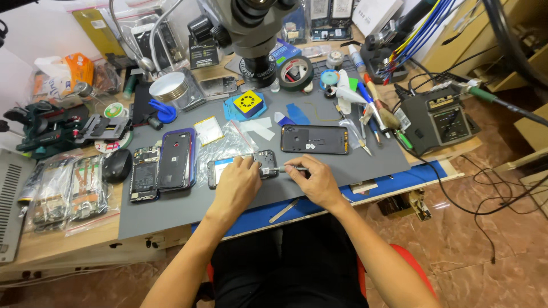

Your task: The person uses a screwdriver to remove screws from a disassembled smartphone, then uses a blue plastic pry tool to separate the screen from the phone's frame. The person lifts the screen and sets it aside.

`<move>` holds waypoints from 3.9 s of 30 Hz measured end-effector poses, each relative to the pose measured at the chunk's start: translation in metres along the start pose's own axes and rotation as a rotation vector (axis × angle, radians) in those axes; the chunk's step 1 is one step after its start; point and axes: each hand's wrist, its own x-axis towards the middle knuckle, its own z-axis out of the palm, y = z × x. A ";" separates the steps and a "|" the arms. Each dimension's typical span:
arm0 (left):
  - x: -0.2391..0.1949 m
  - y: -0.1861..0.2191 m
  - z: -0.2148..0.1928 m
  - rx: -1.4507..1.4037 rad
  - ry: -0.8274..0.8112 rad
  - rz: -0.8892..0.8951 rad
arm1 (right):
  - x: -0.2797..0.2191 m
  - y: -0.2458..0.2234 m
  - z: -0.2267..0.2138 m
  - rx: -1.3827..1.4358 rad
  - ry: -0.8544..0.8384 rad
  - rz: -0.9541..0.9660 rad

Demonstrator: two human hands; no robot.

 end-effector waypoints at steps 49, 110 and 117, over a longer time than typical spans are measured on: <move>0.043 -0.030 0.021 -0.151 -0.180 -0.005 | 0.008 0.028 0.007 0.384 0.226 0.130; 0.048 0.004 -0.060 -0.361 -0.240 0.135 | 0.009 0.035 0.007 0.321 0.210 0.090; 0.056 -0.004 -0.068 -0.433 -0.200 0.079 | 0.010 0.059 0.013 0.670 0.339 0.094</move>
